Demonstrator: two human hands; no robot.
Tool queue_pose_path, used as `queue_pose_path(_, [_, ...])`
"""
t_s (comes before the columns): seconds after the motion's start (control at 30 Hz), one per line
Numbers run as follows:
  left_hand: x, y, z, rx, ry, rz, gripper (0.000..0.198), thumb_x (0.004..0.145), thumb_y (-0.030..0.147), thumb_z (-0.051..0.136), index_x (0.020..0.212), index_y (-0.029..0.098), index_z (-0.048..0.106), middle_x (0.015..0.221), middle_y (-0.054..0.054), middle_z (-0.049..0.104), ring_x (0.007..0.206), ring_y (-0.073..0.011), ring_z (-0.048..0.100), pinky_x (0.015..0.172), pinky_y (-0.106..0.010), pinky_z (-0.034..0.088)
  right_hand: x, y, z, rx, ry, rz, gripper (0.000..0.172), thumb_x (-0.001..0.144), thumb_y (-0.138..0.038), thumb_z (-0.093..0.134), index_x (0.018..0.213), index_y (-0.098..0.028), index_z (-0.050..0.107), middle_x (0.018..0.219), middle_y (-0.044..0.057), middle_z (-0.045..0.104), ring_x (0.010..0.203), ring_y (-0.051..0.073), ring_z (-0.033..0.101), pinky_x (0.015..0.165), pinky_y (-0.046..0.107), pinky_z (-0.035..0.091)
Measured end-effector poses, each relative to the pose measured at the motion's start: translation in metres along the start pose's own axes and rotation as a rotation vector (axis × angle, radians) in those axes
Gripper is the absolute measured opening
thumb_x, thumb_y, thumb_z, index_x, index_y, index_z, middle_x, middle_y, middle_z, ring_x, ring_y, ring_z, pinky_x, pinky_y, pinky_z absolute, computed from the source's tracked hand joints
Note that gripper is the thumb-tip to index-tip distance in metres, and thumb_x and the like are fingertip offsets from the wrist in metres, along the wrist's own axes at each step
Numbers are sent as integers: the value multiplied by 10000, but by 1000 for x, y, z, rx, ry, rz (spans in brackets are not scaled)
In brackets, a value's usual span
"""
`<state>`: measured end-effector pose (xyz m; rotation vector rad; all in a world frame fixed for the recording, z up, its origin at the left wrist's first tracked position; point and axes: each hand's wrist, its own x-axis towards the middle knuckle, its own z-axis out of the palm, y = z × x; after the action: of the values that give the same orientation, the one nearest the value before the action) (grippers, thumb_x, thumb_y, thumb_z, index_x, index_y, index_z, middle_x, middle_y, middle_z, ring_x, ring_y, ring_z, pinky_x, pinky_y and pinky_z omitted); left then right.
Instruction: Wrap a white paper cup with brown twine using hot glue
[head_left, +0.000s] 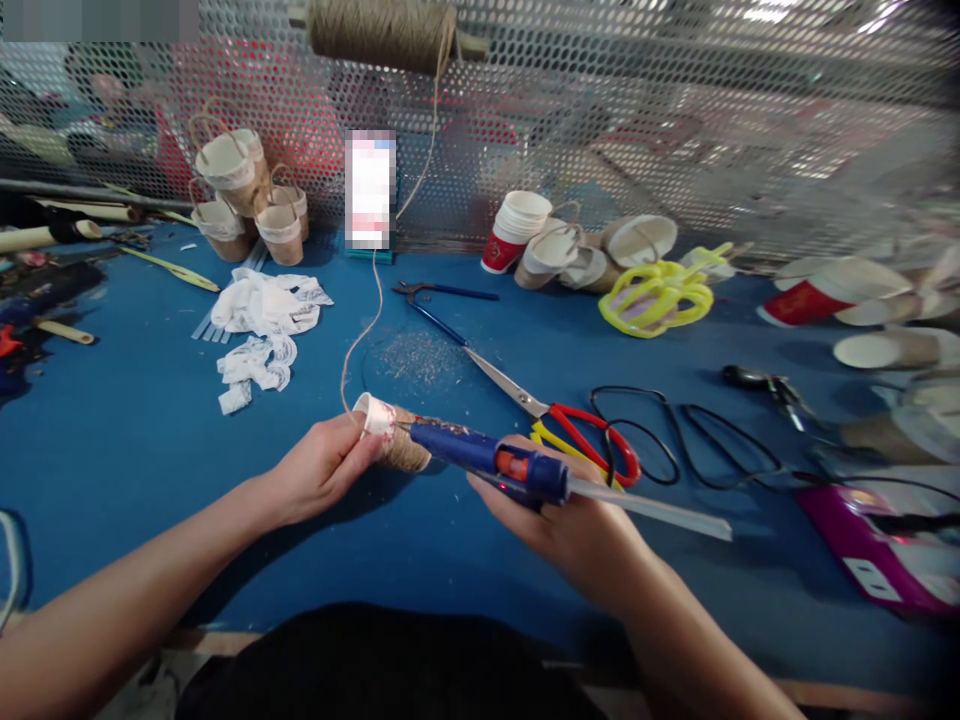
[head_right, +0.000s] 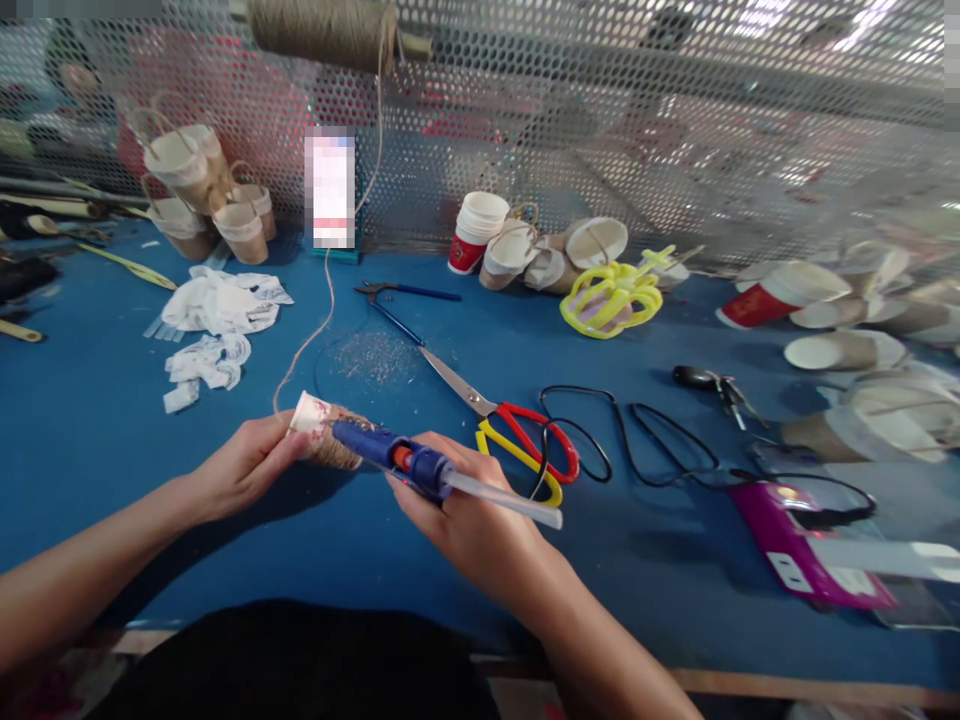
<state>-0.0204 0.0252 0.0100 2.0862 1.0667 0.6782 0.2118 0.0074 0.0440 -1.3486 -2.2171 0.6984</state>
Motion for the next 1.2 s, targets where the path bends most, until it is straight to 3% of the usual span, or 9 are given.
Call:
queue_pose_path(0.2, [0,0,-1,64,-8,82,314,888,224,271,741,124,529,751,-77,591,665,-146,530,634,-281,457,1,0,-1,-33,25,-1,73,783,-207,488,716,-195,514,614,-4,565,506,101,502,493,213,415])
queue_pose_path(0.4, [0,-1,-1,15,-6,16,292,890,242,294,909,116,558,843,-83,630,718,-161,578,678,-285,474,-3,0,-1,-24,1,-22,107,786,-206,506,683,-196,480,596,-30,522,497,78,464,481,186,391])
queue_pose_path(0.57, [2,2,-2,-49,-37,21,332,904,229,272,1071,154,549,1008,-83,622,873,-176,585,783,-286,457,-8,-3,-2,-36,1,-1,157,786,-240,521,651,-196,454,551,-53,476,461,65,424,454,184,356])
queue_pose_path(0.73, [2,0,-1,19,-4,-10,336,895,243,278,854,117,587,771,-72,609,685,-153,559,668,-280,468,-7,-3,-1,-51,-25,26,150,794,-260,513,668,-199,460,555,-53,472,473,69,436,459,181,365])
queue_pose_path(0.87, [1,0,0,9,-33,5,313,893,247,282,975,119,556,878,-95,622,816,-182,577,769,-318,462,-4,-1,-1,-72,15,-31,137,795,-233,505,670,-196,466,572,-36,502,503,82,471,477,190,380])
queue_pose_path(0.97, [0,0,0,40,-35,56,302,892,244,278,942,120,550,925,-110,619,840,-189,574,777,-324,462,-2,-1,-2,-89,51,-52,110,780,-194,508,673,-199,487,582,-23,528,501,92,486,466,196,389])
queue_pose_path(1.2, [1,-1,0,86,-43,122,333,899,242,252,810,126,551,786,-91,596,791,-185,562,801,-338,456,3,-6,-5,-63,37,-18,132,785,-198,471,674,-212,541,538,-10,517,455,111,466,433,228,399])
